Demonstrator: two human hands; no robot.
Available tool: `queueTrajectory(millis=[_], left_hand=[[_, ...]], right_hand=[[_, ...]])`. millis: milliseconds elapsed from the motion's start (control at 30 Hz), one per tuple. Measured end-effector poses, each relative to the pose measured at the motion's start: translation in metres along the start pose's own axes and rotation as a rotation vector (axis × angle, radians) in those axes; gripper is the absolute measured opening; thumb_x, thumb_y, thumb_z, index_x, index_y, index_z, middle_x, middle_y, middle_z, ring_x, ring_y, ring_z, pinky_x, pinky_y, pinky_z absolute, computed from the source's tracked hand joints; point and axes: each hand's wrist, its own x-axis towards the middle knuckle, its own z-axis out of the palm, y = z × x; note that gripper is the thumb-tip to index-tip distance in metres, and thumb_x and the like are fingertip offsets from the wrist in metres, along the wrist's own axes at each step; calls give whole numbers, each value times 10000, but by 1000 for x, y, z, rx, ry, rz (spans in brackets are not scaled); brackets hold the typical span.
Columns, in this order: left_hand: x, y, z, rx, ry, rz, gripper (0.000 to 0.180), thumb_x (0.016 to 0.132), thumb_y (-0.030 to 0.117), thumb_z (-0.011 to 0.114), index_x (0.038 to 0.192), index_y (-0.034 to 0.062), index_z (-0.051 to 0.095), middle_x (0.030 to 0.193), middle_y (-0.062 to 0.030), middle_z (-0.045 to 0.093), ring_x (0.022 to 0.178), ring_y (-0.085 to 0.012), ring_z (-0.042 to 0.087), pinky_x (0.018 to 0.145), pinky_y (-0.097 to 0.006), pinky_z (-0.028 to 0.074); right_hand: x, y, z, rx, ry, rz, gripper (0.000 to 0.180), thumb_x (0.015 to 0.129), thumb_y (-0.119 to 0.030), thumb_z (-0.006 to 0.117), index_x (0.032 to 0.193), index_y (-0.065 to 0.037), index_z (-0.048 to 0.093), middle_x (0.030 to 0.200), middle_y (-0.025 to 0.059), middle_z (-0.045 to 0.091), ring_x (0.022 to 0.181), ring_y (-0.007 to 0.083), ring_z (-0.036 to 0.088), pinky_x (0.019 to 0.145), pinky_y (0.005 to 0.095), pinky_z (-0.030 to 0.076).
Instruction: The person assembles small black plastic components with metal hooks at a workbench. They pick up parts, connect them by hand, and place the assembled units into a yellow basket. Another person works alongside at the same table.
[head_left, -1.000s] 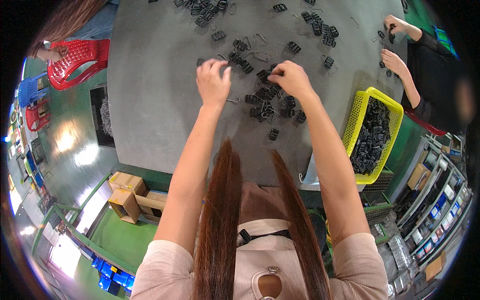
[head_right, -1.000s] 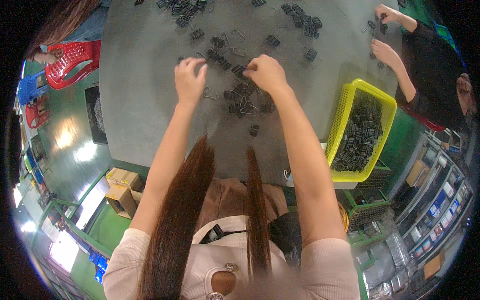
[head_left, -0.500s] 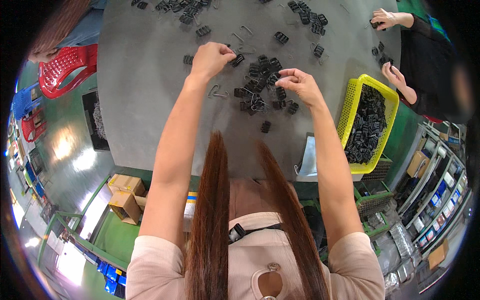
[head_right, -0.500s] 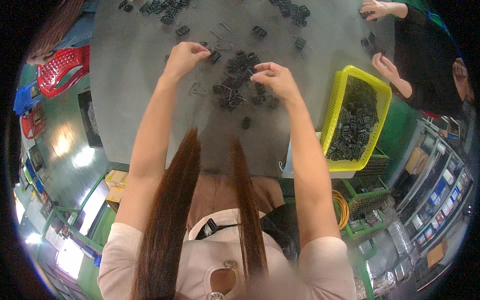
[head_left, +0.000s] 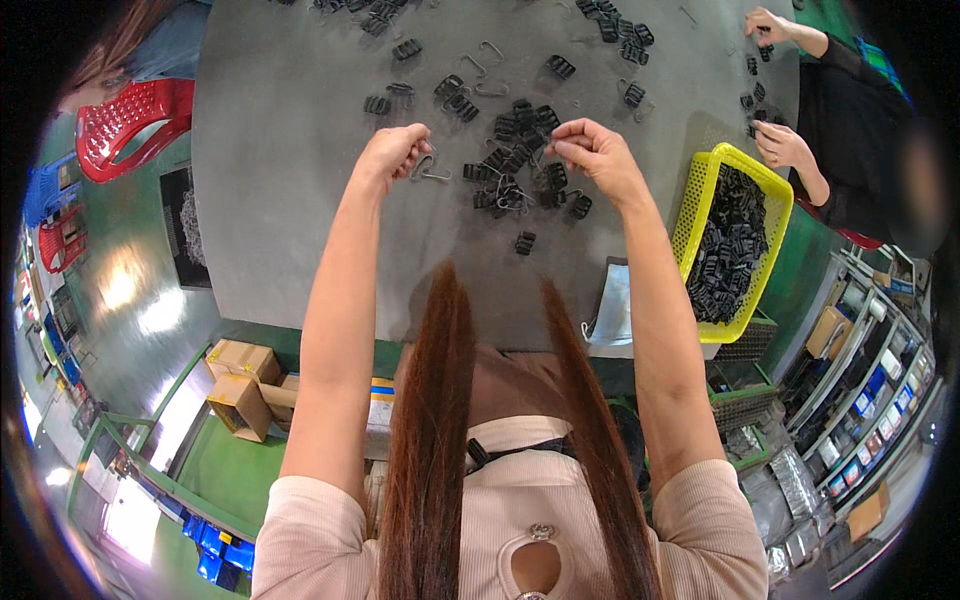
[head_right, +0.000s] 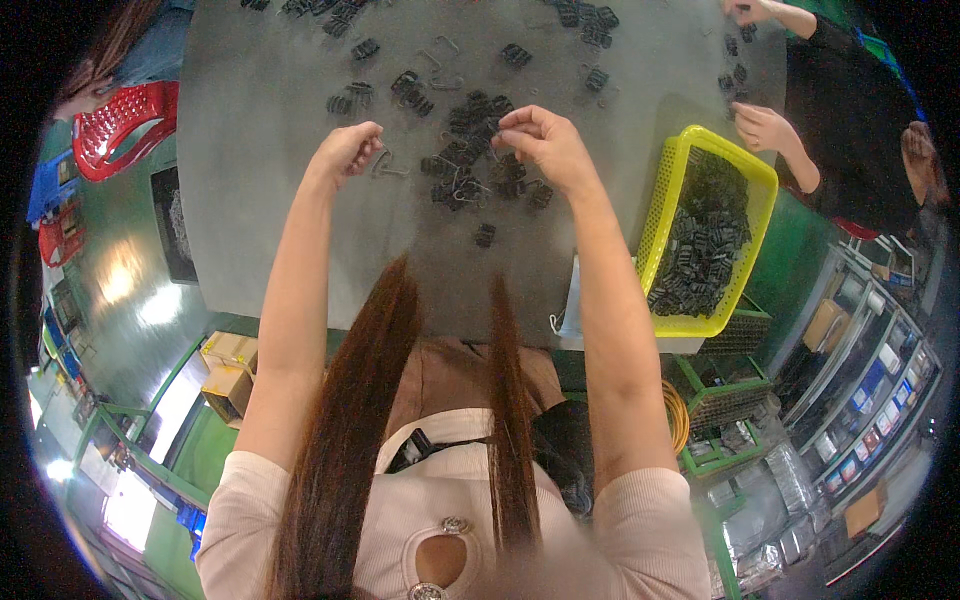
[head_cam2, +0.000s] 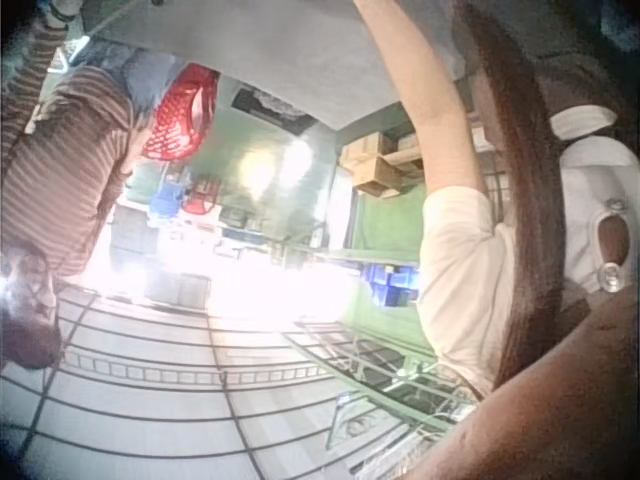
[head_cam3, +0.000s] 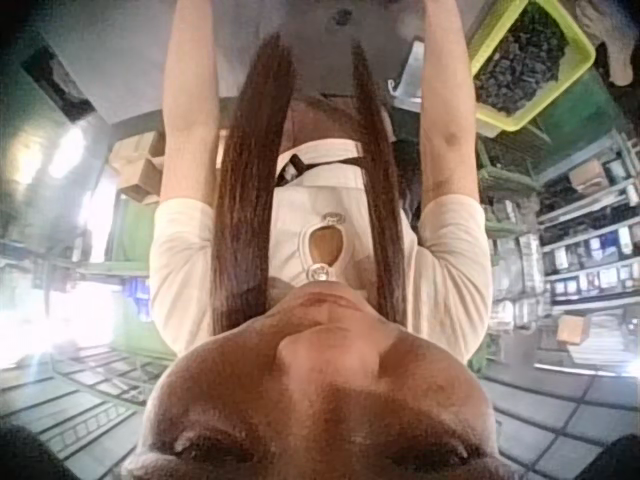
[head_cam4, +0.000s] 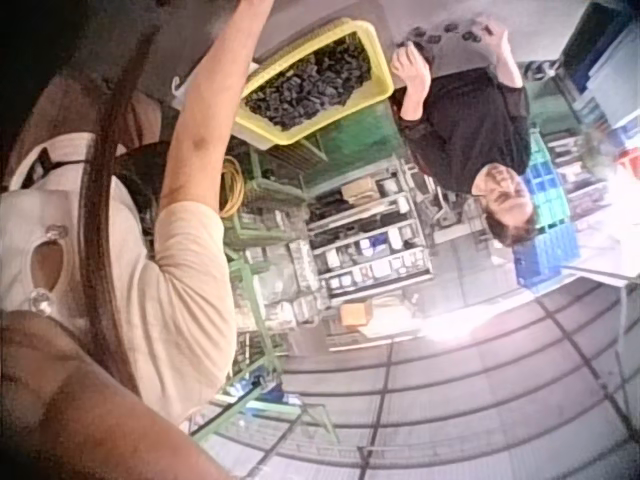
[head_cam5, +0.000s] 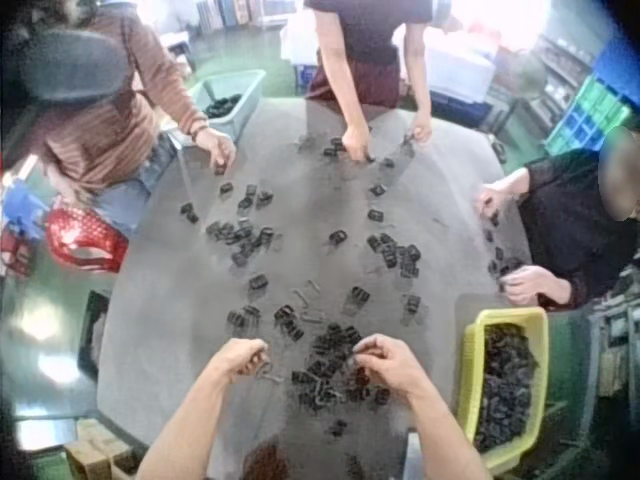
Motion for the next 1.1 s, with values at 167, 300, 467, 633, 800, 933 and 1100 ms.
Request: queueTrajectory(millis=[167, 300, 467, 633, 800, 933, 1100], left_hand=[[3, -26, -4, -53, 139, 40, 276, 793, 296, 580, 629, 75, 589, 528, 25, 483, 477, -92, 431, 449, -252, 326], [-2, -44, 17, 375, 478, 366, 328, 825, 362, 579, 684, 74, 647, 568, -54, 587, 575, -196, 580, 575, -309, 452], [-19, -36, 56, 309, 475, 642, 190, 804, 160, 614, 976, 79, 627, 892, -78, 649, 738, -226, 619, 691, -340, 478], [-14, -46, 65, 414, 458, 631, 194, 782, 136, 615, 971, 93, 617, 933, -79, 614, 835, -258, 602, 750, -367, 478], [-21, -64, 77, 592, 464, 747, 271, 756, 103, 636, 1024, 123, 605, 1040, -64, 586, 962, -257, 556, 824, -350, 451], [-32, -67, 81, 774, 463, 998, 259, 742, 101, 664, 992, 144, 616, 1001, -39, 573, 961, -244, 533, 796, -368, 449], [-24, -64, 80, 1090, 365, 1020, 148, 733, 128, 678, 873, 145, 633, 979, -15, 564, 984, -216, 505, 776, -363, 443]], right_hand=[[5, 5, 0, -80, 10, -33, 156, 857, -90, 615, 1010, -72, 589, 860, 8, 659, 639, 22, 484, 545, 159, 356], [5, 8, 4, -124, 57, -65, 166, 858, -79, 603, 1023, -69, 583, 856, 13, 656, 642, 31, 499, 537, 160, 355], [6, 7, 8, -342, 354, -238, 186, 846, -109, 614, 1027, -75, 588, 898, 41, 649, 707, 87, 568, 589, 205, 412], [17, 21, 48, -1026, 306, -157, 157, 792, -302, 641, 868, -169, 677, 969, 67, 597, 936, 279, 599, 787, 393, 487], [45, 34, 79, -1382, 141, -148, 160, 760, -255, 660, 859, -134, 698, 929, 80, 642, 873, 264, 636, 756, 391, 502], [41, 14, 55, -816, 142, -35, 213, 708, -272, 701, 835, -101, 711, 857, 90, 681, 814, 251, 648, 737, 372, 501], [11, 11, 15, -650, 160, -9, 256, 677, -262, 748, 824, -57, 703, 818, 103, 685, 766, 203, 643, 727, 303, 482]])
